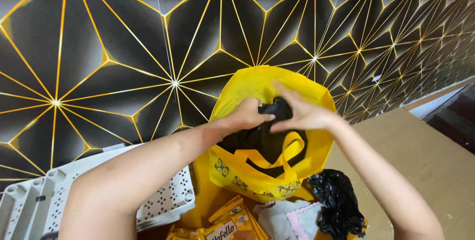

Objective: Unpacking instant noodles and snacks from shopping bags onto a table.

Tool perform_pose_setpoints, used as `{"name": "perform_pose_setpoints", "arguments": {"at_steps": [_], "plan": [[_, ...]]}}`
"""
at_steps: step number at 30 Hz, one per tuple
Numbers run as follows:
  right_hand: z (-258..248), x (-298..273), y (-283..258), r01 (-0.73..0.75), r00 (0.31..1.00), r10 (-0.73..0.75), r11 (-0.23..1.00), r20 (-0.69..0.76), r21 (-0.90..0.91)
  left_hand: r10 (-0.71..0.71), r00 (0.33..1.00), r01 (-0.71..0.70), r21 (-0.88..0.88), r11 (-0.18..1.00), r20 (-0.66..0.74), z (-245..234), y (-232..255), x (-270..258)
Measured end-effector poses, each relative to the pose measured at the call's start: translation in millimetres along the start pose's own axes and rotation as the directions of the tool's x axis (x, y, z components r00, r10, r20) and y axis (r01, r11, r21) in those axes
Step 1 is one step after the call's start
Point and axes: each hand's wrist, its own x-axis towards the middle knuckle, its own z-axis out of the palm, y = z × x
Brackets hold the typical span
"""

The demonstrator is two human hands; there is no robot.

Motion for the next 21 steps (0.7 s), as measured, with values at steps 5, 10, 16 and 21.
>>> {"name": "perform_pose_setpoints", "arguments": {"at_steps": [5,10,16,21], "plan": [[55,8,7,0.121,0.992,-0.122,0.992,0.037,0.017,0.162,0.973,-0.119,-0.246,0.962,0.165,-35,26,-34],[100,-2,26,0.212,0.976,-0.213,0.977,0.039,0.035,0.166,0.978,-0.194,0.259,0.946,0.125,-56,55,-105],[133,3,70,0.233,0.967,-0.23,0.972,-0.107,0.018,0.398,0.917,-0.391,0.224,0.893,0.014,-83,65,-147],[137,27,91,0.166,0.984,-0.089,0.787,-0.157,0.594,0.358,0.82,-0.267,0.255,0.929,-0.446,-109,37,-157]]}}
